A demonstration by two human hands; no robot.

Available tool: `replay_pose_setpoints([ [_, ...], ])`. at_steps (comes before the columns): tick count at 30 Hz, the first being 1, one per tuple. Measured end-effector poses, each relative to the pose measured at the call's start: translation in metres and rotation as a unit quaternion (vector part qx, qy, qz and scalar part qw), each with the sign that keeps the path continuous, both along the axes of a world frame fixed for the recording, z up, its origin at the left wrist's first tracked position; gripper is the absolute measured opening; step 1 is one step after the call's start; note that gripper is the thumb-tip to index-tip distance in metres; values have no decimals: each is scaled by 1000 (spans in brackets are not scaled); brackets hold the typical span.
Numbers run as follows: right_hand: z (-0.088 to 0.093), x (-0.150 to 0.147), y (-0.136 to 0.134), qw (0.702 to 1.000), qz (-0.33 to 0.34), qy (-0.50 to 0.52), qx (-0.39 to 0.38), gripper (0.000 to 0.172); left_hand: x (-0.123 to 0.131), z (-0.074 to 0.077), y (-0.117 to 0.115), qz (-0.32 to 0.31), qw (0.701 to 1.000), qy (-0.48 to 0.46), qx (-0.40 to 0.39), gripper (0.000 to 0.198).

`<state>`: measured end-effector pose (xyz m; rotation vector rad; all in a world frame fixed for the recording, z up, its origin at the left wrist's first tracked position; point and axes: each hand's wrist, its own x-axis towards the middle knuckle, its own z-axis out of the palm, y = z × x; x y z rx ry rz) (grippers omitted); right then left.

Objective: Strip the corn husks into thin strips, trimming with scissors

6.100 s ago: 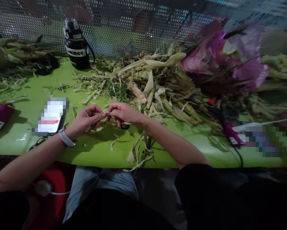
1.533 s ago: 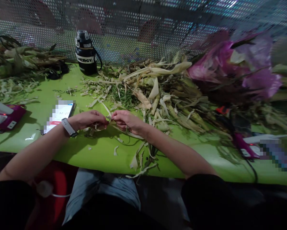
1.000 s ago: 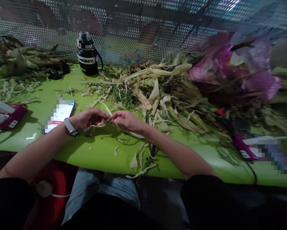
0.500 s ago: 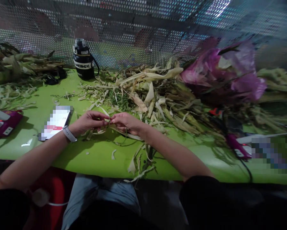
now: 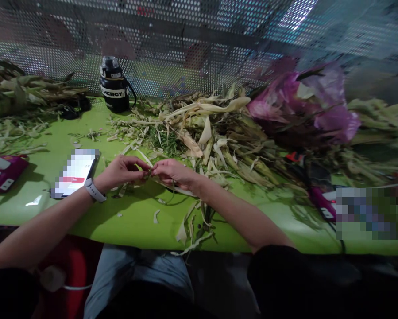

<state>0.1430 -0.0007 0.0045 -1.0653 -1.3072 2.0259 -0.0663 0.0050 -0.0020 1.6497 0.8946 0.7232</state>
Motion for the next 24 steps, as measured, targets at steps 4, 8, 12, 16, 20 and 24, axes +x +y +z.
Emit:
replay_pose_setpoints([
  [4, 3, -1, -1, 1000, -3, -15, -2, 8, -1, 1, 1, 4, 999, 11, 37, 19],
  [8, 2, -2, -1, 1000, -15, -6, 0, 6, -2, 1, 3, -3, 998, 29, 62, 22],
  [12, 2, -1, -1, 1000, -8, -11, 10, 5, -3, -1, 4, -22, 995, 39, 89, 22],
  [16, 4, 0, -2, 1000, -4, -23, 9, 7, -3, 0, 3, -35, 994, 51, 88, 22],
  [20, 4, 0, -3, 1000, 1, -24, 6, 10, -2, 3, 3, -43, 990, 69, 117, 18],
  [24, 1, 0, -3, 1000, 7, -23, 13, 10, -2, 4, 3, -59, 985, 95, 129, 16],
])
